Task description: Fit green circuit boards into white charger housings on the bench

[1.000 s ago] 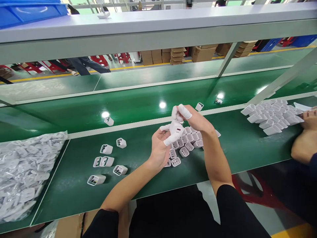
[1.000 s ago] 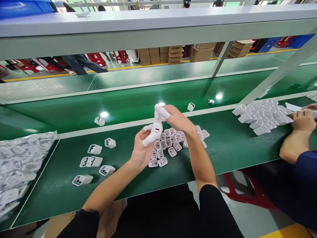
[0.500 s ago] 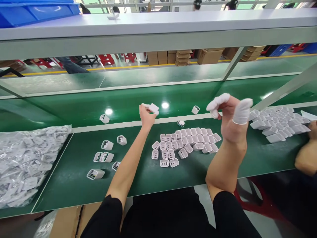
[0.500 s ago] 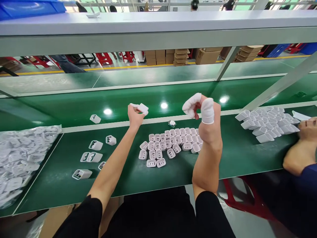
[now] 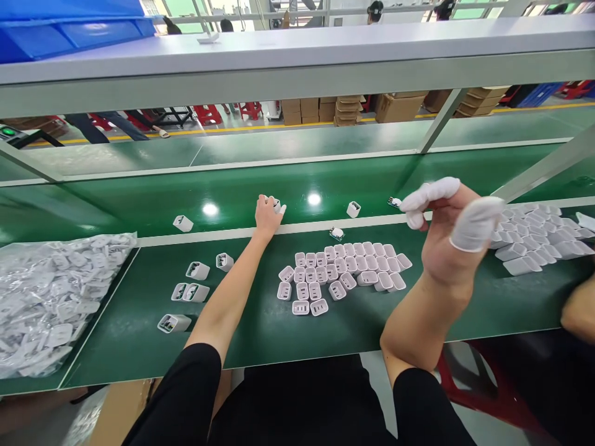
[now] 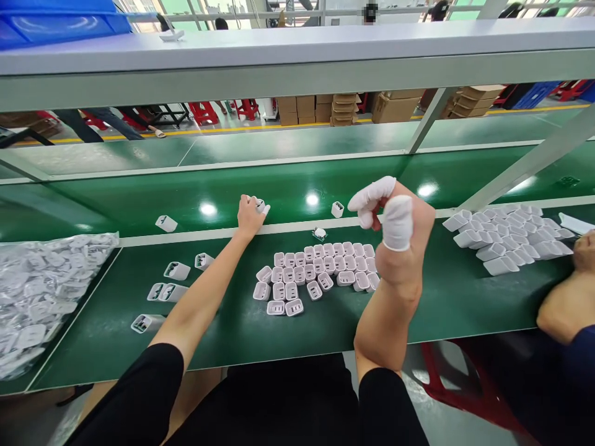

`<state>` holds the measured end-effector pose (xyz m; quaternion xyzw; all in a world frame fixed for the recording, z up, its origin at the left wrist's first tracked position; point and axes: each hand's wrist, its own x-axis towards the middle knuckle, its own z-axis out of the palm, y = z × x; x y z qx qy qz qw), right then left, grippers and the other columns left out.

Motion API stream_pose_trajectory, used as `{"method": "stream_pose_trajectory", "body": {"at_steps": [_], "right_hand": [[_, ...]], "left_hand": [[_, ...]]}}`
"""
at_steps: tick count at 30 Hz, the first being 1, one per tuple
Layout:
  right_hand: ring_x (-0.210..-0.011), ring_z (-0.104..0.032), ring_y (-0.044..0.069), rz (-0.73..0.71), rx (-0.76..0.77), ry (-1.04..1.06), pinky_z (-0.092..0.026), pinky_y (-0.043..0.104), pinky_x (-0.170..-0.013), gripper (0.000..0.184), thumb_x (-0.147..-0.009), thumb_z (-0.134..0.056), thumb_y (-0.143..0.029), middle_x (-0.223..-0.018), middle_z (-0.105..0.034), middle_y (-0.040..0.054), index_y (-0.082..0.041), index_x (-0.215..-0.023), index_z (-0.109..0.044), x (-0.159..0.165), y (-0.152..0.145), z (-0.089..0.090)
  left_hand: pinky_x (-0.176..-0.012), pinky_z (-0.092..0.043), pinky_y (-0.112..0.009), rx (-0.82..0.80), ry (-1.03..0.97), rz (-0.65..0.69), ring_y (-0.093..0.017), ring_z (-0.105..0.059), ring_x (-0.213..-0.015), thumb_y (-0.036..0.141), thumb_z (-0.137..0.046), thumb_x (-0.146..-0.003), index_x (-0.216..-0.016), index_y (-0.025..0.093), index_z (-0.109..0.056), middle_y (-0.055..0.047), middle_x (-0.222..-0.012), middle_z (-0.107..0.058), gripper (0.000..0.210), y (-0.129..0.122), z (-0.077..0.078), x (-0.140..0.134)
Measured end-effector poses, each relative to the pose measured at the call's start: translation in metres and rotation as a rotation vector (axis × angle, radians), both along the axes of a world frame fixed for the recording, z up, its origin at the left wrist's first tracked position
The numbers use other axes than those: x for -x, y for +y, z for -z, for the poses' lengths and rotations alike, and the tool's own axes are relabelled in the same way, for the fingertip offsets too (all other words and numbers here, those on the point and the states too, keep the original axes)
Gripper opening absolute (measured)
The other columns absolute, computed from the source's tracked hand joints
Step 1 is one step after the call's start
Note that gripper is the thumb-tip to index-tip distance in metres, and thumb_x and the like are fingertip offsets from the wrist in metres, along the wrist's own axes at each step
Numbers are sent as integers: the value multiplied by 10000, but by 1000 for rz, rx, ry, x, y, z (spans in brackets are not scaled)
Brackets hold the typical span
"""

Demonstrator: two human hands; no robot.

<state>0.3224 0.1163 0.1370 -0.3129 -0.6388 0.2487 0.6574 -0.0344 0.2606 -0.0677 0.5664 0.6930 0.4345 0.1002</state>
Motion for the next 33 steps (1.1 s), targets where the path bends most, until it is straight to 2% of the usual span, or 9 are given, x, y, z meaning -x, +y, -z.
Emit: {"method": "stream_pose_trajectory", "body": {"at_steps": [2,4,8,10,14,20,24,29,33], "right_hand": [[-659,-501,199,6,61,-133,-340,381,-640,559,-1105,-586,-741,-717,-587,18,-263,-866,-753,4,15,7],[-710,-539,197,34,206,-406,-386,368,-685,453,-1118,-623,-632,-786,-642,22,-256,-887,-725,12,35,18],[-819,-667,227,52,600,-1170,-439,359,-735,181,-1106,-588,-376,-1041,-800,57,-259,-1137,-722,34,77,55],[-927,-730,276,56,707,-1360,-478,377,-789,179,-1050,-622,-259,-1139,-820,106,-228,-1193,-725,45,91,74],[-1128,-762,319,62,785,-1497,-578,433,-940,308,-1040,-706,-263,-1302,-798,147,-200,-1341,-708,61,108,105],[-1247,-752,278,57,830,-1625,-674,519,-1069,435,-1095,-764,-454,-1447,-726,118,-196,-1438,-696,69,119,129],[-1225,-753,272,97,817,-1661,-665,509,-1066,430,-1104,-741,-472,-1423,-735,117,-201,-1434,-693,69,123,139],[-1174,-770,348,149,839,-1684,-593,441,-973,459,-1108,-634,-502,-1248,-781,221,-150,-1401,-655,65,128,144],[-1223,-747,339,80,816,-1696,-588,412,-946,417,-1060,-696,-416,-1366,-742,189,-204,-1417,-661,61,128,142]], "left_hand": [[-1191,-488,-564,-33,2,-60,-379,-577,-1290,260,-878,-887,-946,238,-585,-173,-1315,-558,300,-6,-9,-5],[-1154,-524,-520,-80,-33,-83,-347,-616,-1262,322,-841,-956,-1050,232,-633,-171,-1367,-552,245,-16,-20,-13],[-1009,-589,-409,-193,-251,34,-223,-693,-1053,378,-804,-1018,-1112,242,-692,-101,-1284,-614,200,-39,-42,-34],[-987,-590,-387,-225,-333,107,-200,-706,-1019,377,-809,-1016,-1086,240,-713,-74,-1206,-648,181,-49,-51,-41],[-974,-585,-378,-211,-410,208,-201,-715,-1000,394,-844,-989,-1037,236,-734,-58,-1102,-701,198,-57,-61,-46],[-936,-591,-390,-84,-509,236,-220,-690,-972,478,-900,-944,-1003,255,-738,-62,-1079,-745,282,-57,-64,-44],[-921,-580,-395,-49,-526,303,-217,-694,-943,450,-885,-951,-956,251,-718,-57,-1069,-757,260,-58,-65,-48],[-901,-565,-398,-4,-550,336,-223,-692,-922,474,-932,-902,-930,249,-726,-52,-1030,-779,306,-58,-67,-50],[-892,-561,-398,1,-556,333,-220,-691,-907,471,-937,-896,-940,247,-741,-53,-1021,-787,300,-57,-66,-48]]}}
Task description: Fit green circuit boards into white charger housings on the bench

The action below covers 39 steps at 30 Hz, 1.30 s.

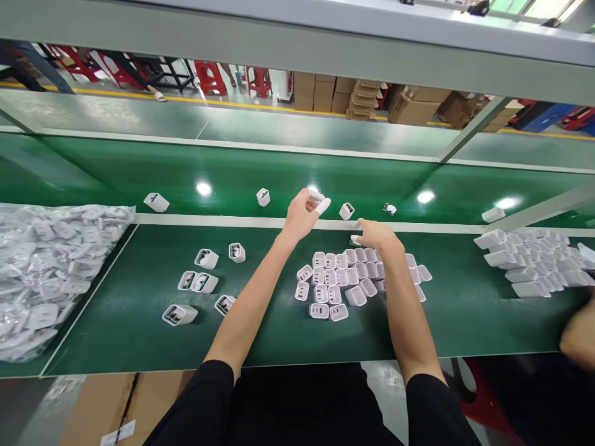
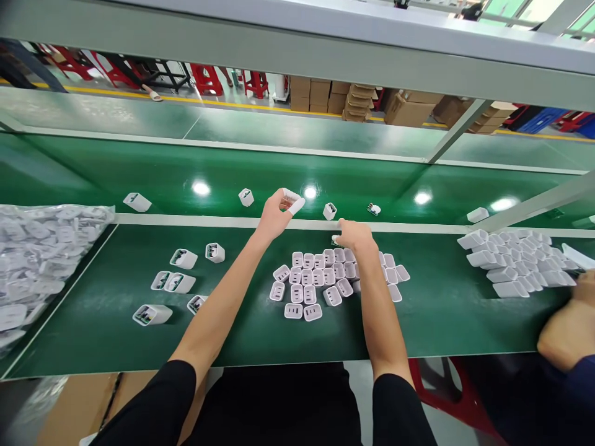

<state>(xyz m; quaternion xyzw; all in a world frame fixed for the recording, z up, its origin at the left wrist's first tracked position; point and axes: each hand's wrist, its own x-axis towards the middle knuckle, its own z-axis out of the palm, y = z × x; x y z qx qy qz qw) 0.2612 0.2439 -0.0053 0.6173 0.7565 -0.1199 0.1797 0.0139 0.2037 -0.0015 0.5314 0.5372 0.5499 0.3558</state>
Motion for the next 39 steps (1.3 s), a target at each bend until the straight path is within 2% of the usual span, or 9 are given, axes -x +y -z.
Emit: {"method": "stream_pose_trajectory", "body": {"at_steps": [3,8,15,19,23,27,32,35,39], "right_hand": [[-1297,-702,318,-45,23,15,-628,436,-994,440,-1018,-800,-363,-1510,-666,159,-206,-1411,-681,-1,0,2],[-1207,-743,263,-25,37,78,-667,494,-1044,396,-1093,-759,-456,-1419,-725,110,-199,-1390,-707,-2,5,12],[-1039,-779,220,54,-50,368,-605,313,-900,300,-1017,-726,-330,-1259,-836,90,-234,-1302,-730,-35,10,1],[-1099,-783,253,163,-217,427,-612,348,-963,426,-1022,-678,-411,-1264,-836,122,-182,-1379,-724,-58,35,-10],[-1133,-739,309,226,-356,375,-584,426,-1027,459,-940,-750,-365,-1319,-761,189,-121,-1329,-751,-61,79,-1],[-1086,-712,244,162,-346,365,-561,363,-995,407,-910,-776,-297,-1465,-638,170,-154,-1291,-765,-54,106,23],[-1044,-711,221,85,-263,394,-585,377,-972,377,-968,-814,-361,-1290,-729,108,-170,-1285,-744,-47,117,47],[-1041,-727,236,57,-263,434,-613,426,-972,375,-991,-815,-444,-1195,-774,86,-191,-1255,-734,-44,121,50],[-997,-734,271,-4,-267,517,-598,420,-927,387,-865,-824,-376,-1117,-823,103,-215,-1212,-763,-39,108,43]], "left_hand": [[-877,-555,-398,9,11,0,-224,-693,-908,475,-928,-900,-948,248,-749,-56,-1022,-793,293,0,1,1],[-871,-556,-397,11,37,10,-228,-696,-914,487,-912,-915,-943,249,-741,-59,-1023,-793,295,0,3,0],[-865,-572,-397,5,42,16,-230,-700,-912,492,-920,-916,-944,245,-736,-61,-1032,-793,309,0,3,0],[-874,-575,-394,9,14,14,-230,-710,-923,481,-917,-918,-949,242,-744,-65,-1037,-802,296,0,-1,2],[-861,-591,-392,19,-66,30,-230,-733,-900,430,-920,-918,-953,240,-758,-70,-1015,-813,252,-2,-8,0],[-852,-608,-409,59,-249,71,-243,-764,-863,580,-944,-886,-951,226,-777,-90,-981,-808,397,-1,-16,2],[-973,-641,-463,141,-726,329,-352,-837,-1101,933,-621,-956,-1131,200,-833,-151,-1171,-848,782,-5,-32,14],[-1056,-621,-422,180,-844,386,-344,-819,-1222,914,-494,-1027,-1221,168,-825,-159,-1280,-850,839,-11,-41,19],[-1044,-604,-382,198,-886,385,-296,-820,-1162,822,-461,-1096,-1232,157,-814,-142,-1258,-855,765,-14,-44,17]]}}
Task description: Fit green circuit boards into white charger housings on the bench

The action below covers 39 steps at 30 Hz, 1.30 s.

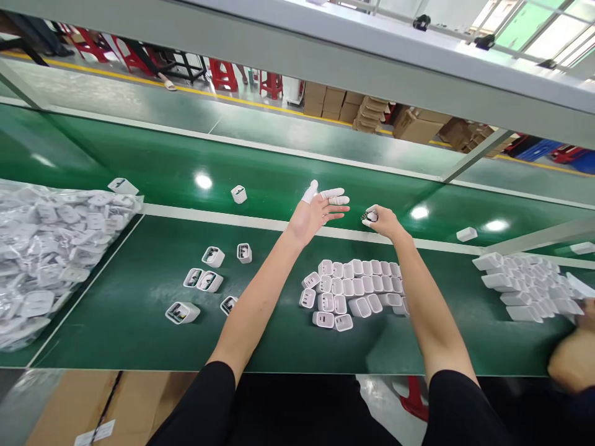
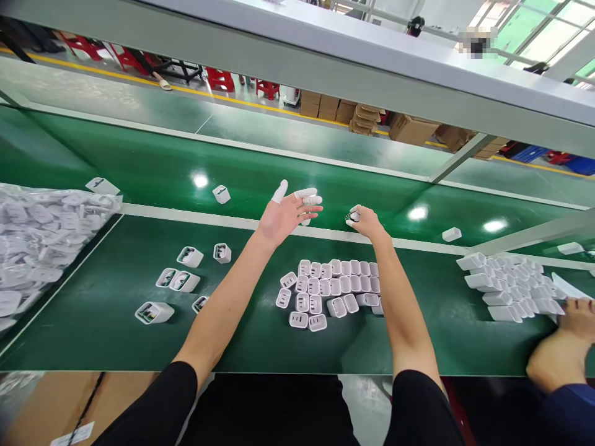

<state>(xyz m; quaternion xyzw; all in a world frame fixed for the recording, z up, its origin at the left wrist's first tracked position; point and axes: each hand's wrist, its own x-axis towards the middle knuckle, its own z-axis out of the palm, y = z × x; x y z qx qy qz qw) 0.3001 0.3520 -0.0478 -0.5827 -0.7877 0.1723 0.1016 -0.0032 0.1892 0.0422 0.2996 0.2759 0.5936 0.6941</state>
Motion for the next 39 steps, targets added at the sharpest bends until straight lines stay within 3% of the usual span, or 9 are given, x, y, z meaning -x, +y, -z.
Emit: {"method": "stream_pose_trajectory", "body": {"at_steps": [6,13,17,20,23,27,30,34,39], "right_hand": [[-781,-695,211,-257,144,123,-574,350,-736,320,-829,-827,-409,-931,-823,29,-257,-1107,-791,15,-60,-2],[-865,-719,243,-256,66,315,-622,432,-847,393,-871,-856,-486,-997,-805,54,-243,-1171,-785,26,-98,-3],[-942,-721,240,-237,-67,452,-645,485,-957,472,-908,-868,-564,-1137,-738,68,-255,-1255,-787,23,-131,-26],[-944,-693,242,-293,-170,565,-649,487,-940,392,-928,-900,-515,-1088,-716,46,-303,-1248,-818,24,-168,-43],[-973,-699,259,-325,-210,651,-646,492,-921,383,-930,-924,-441,-1117,-751,49,-333,-1283,-821,29,-201,-53],[-1027,-730,269,-305,-214,737,-646,503,-956,413,-919,-945,-406,-1160,-772,46,-347,-1306,-816,35,-228,-55],[-1002,-730,269,-286,-237,767,-652,498,-928,404,-910,-957,-395,-1104,-758,41,-350,-1288,-821,34,-243,-52],[-1017,-733,276,-240,-265,818,-666,501,-917,420,-892,-972,-376,-1125,-765,48,-351,-1280,-813,29,-267,-39],[-887,-740,231,-125,-232,964,-669,453,-848,466,-839,-1002,-307,-1022,-734,8,-354,-1262,-815,26,-302,-18]], "left_hand": [[-909,-580,-315,20,48,-82,-197,-782,-941,662,-595,-1120,-1154,167,-778,-76,-1060,-819,529,4,5,-7],[-862,-563,-305,-212,301,-118,-130,-634,-775,436,-632,-1129,-985,211,-608,14,-882,-612,268,-25,-3,-17],[-945,-564,-358,-323,769,-239,-173,-660,-919,333,-559,-1127,-1242,241,-554,-15,-1033,-650,147,-64,11,-3],[-950,-550,-386,-430,1315,-79,-219,-677,-999,275,-583,-1079,-1178,229,-609,-45,-1107,-672,112,-99,34,17],[-858,-545,-351,-463,1576,89,-223,-700,-973,204,-594,-1027,-1080,238,-653,-30,-1107,-674,86,-126,53,33],[-773,-517,-321,-486,1677,170,-195,-704,-916,60,-526,-944,-1024,242,-677,-25,-1166,-680,249,-140,68,40],[-803,-521,-342,-489,1783,170,-222,-706,-950,11,-502,-892,-942,221,-664,-51,-1135,-690,270,-144,73,39],[-886,-552,-363,-463,1728,150,-252,-721,-1047,74,-536,-958,-1021,223,-703,-58,-1135,-714,233,-151,76,41],[-955,-589,-397,-381,1601,78,-242,-723,-1023,182,-574,-1056,-1063,220,-739,-56,-1147,-702,169,-148,88,46]]}}
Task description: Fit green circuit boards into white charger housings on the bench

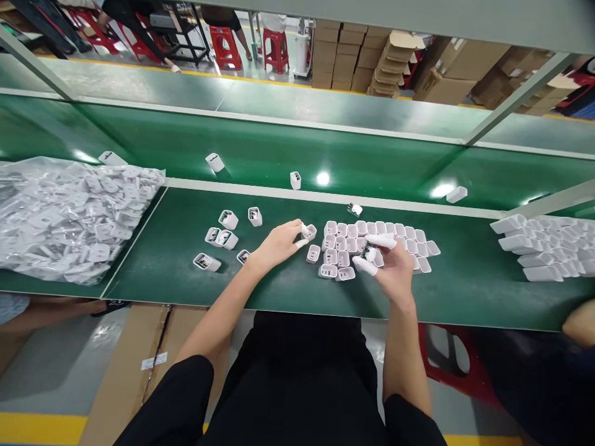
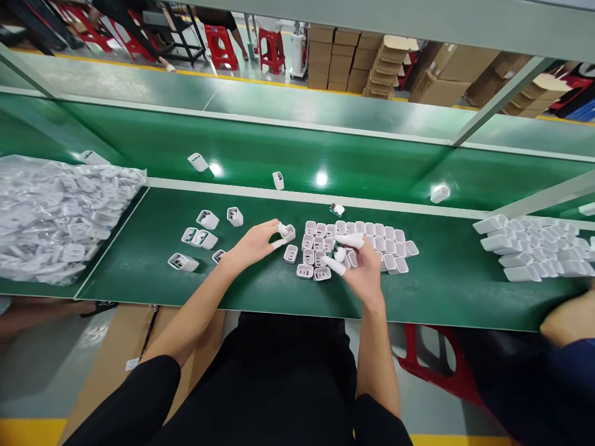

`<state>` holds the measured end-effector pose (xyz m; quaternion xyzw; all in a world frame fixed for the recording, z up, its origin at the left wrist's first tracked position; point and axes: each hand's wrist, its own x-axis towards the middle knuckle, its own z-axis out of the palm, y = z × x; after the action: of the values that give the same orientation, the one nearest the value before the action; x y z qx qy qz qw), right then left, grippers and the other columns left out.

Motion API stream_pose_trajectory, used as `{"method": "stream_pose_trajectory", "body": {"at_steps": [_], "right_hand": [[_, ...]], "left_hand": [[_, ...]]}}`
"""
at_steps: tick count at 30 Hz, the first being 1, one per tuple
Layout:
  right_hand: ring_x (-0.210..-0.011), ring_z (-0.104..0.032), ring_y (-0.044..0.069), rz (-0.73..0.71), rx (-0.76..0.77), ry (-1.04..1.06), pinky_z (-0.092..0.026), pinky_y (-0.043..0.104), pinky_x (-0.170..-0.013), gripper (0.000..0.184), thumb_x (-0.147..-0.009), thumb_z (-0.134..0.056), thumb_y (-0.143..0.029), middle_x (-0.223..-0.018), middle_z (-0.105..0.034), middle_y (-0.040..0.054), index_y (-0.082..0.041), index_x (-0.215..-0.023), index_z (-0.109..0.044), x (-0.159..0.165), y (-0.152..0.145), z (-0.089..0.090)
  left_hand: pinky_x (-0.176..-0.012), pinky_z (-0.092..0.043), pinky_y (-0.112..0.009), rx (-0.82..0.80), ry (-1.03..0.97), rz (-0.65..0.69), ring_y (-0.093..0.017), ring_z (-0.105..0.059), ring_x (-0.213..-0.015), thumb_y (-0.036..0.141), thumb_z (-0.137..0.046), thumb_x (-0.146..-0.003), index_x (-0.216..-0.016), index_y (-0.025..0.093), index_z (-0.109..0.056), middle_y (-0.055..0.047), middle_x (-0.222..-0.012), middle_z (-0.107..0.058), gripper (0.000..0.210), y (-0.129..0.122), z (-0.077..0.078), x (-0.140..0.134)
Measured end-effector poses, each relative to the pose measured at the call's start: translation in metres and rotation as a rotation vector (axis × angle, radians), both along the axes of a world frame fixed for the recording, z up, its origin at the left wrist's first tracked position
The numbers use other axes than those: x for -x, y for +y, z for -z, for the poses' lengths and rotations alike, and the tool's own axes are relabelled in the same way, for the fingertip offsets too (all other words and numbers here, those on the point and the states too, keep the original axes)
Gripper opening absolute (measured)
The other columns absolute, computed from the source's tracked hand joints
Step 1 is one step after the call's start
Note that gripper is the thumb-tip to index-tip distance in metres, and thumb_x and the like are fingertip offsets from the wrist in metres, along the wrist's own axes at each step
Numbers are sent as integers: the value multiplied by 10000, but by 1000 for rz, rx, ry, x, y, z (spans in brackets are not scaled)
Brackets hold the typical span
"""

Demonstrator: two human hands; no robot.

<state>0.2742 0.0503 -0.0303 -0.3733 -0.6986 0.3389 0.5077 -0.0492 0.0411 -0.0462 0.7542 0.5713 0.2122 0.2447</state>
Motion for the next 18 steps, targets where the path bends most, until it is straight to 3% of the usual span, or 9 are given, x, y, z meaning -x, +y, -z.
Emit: {"method": "stream_pose_trajectory", "body": {"at_steps": [4,7,11,15,18], "right_hand": [[-874,-777,253,65,78,132,-679,446,-789,443,-813,-1015,-367,-1012,-777,26,-332,-1212,-827,0,-26,12],[-857,-801,285,58,115,259,-690,456,-733,423,-907,-912,-567,-1006,-808,64,-320,-1240,-831,3,-48,16],[-884,-823,316,2,134,364,-714,483,-717,473,-967,-810,-673,-1026,-810,86,-333,-1297,-804,13,-74,7],[-1013,-838,323,-184,76,331,-747,497,-816,465,-906,-950,-480,-1098,-846,83,-345,-1319,-786,27,-82,-17],[-1030,-848,325,-280,32,320,-757,530,-852,492,-874,-1002,-394,-1138,-871,83,-348,-1319,-796,39,-81,-28]], "left_hand": [[-1198,-564,-468,-99,-189,-77,-280,-704,-1352,286,-671,-1082,-966,203,-714,-127,-1449,-640,148,-7,2,0],[-1218,-568,-485,-201,-339,-76,-280,-665,-1454,300,-666,-1117,-969,217,-662,-138,-1456,-656,170,-33,-9,-5],[-1019,-672,-401,-265,-463,66,-223,-772,-1179,291,-763,-1081,-1084,235,-627,-94,-1247,-730,147,-77,-28,-20],[-895,-712,-354,-265,-513,126,-205,-813,-982,390,-842,-1036,-1364,235,-613,-80,-1186,-785,428,-101,-33,-33],[-892,-719,-384,-344,-456,110,-236,-823,-985,385,-863,-1018,-1488,234,-595,-90,-1167,-801,562,-105,-33,-37]]}}
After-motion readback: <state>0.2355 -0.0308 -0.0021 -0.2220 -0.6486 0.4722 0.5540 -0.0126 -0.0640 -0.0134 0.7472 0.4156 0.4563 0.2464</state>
